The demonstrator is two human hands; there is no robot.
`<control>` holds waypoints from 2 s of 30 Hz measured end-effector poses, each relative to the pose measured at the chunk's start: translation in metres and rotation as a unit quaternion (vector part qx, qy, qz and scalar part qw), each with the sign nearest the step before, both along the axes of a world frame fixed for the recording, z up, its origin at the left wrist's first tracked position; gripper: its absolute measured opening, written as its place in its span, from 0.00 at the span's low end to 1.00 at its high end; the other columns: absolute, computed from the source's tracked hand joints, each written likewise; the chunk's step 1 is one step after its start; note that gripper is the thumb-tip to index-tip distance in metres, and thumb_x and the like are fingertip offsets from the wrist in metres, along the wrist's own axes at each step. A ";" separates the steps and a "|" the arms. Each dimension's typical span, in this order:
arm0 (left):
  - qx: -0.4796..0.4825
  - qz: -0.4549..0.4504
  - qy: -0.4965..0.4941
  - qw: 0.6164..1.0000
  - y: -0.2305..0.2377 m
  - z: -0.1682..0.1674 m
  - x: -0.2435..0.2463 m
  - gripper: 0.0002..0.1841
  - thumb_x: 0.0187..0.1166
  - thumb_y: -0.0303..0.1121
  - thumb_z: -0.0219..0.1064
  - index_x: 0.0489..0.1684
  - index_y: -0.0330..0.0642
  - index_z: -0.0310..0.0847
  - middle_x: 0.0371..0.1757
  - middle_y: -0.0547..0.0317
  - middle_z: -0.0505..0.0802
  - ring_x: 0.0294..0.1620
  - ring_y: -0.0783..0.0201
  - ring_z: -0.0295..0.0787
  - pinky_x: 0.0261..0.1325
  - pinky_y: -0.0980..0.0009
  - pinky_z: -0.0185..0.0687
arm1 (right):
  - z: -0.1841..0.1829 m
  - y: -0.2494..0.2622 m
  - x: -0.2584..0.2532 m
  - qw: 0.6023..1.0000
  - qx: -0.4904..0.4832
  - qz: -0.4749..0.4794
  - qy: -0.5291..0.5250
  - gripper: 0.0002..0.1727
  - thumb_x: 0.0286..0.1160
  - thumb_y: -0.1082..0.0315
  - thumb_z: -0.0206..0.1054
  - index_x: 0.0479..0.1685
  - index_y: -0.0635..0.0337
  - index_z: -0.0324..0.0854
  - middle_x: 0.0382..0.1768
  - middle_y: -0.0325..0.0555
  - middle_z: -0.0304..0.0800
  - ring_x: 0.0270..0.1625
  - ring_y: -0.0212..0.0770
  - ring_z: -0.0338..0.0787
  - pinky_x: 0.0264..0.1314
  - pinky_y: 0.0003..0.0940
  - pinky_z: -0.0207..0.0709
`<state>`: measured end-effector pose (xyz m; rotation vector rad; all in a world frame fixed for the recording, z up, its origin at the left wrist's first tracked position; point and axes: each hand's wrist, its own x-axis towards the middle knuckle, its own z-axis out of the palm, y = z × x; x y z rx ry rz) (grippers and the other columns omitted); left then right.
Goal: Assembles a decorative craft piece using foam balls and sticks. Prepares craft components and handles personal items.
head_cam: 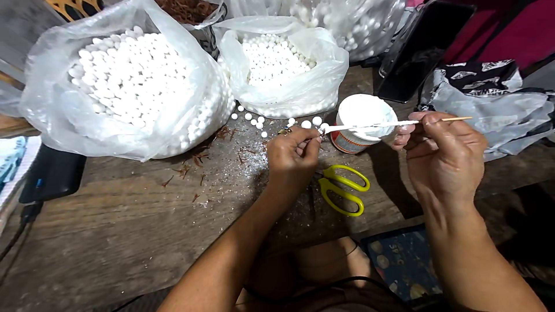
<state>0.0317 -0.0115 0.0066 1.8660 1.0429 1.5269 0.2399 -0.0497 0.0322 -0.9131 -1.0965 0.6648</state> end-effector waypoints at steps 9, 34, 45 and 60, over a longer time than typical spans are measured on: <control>0.000 0.007 0.004 1.000 0.000 0.001 -0.001 0.05 0.71 0.19 0.68 0.33 0.29 0.91 0.28 0.57 0.89 0.27 0.82 0.80 0.36 0.88 0.77 | 0.001 -0.003 0.000 1.000 0.009 -0.007 -0.010 0.21 0.85 0.76 0.48 0.36 0.50 0.88 0.28 0.28 0.95 0.29 0.25 0.92 0.37 0.21 0.88; 0.016 0.017 0.021 1.000 -0.001 0.001 0.000 0.05 0.70 0.19 0.68 0.32 0.29 0.91 0.27 0.55 0.89 0.24 0.81 0.77 0.33 0.87 0.74 | -0.001 0.000 -0.002 1.000 -0.021 0.006 0.022 0.22 0.87 0.75 0.44 0.38 0.52 0.87 0.28 0.29 0.94 0.29 0.25 0.91 0.38 0.21 0.88; 0.013 0.017 0.017 1.000 0.000 0.001 0.000 0.05 0.70 0.19 0.68 0.32 0.29 0.91 0.27 0.56 0.90 0.25 0.81 0.78 0.34 0.88 0.75 | -0.002 0.000 0.002 0.999 -0.031 0.008 0.020 0.23 0.86 0.76 0.44 0.37 0.51 0.87 0.27 0.29 0.94 0.29 0.25 0.91 0.37 0.21 0.87; 0.027 0.029 0.041 0.998 -0.001 0.001 0.001 0.05 0.70 0.19 0.68 0.31 0.29 0.91 0.24 0.56 0.87 0.23 0.81 0.75 0.30 0.88 0.70 | 0.000 0.002 0.002 0.996 -0.054 0.029 0.060 0.23 0.88 0.74 0.42 0.37 0.52 0.87 0.28 0.30 0.94 0.29 0.25 0.91 0.38 0.20 0.87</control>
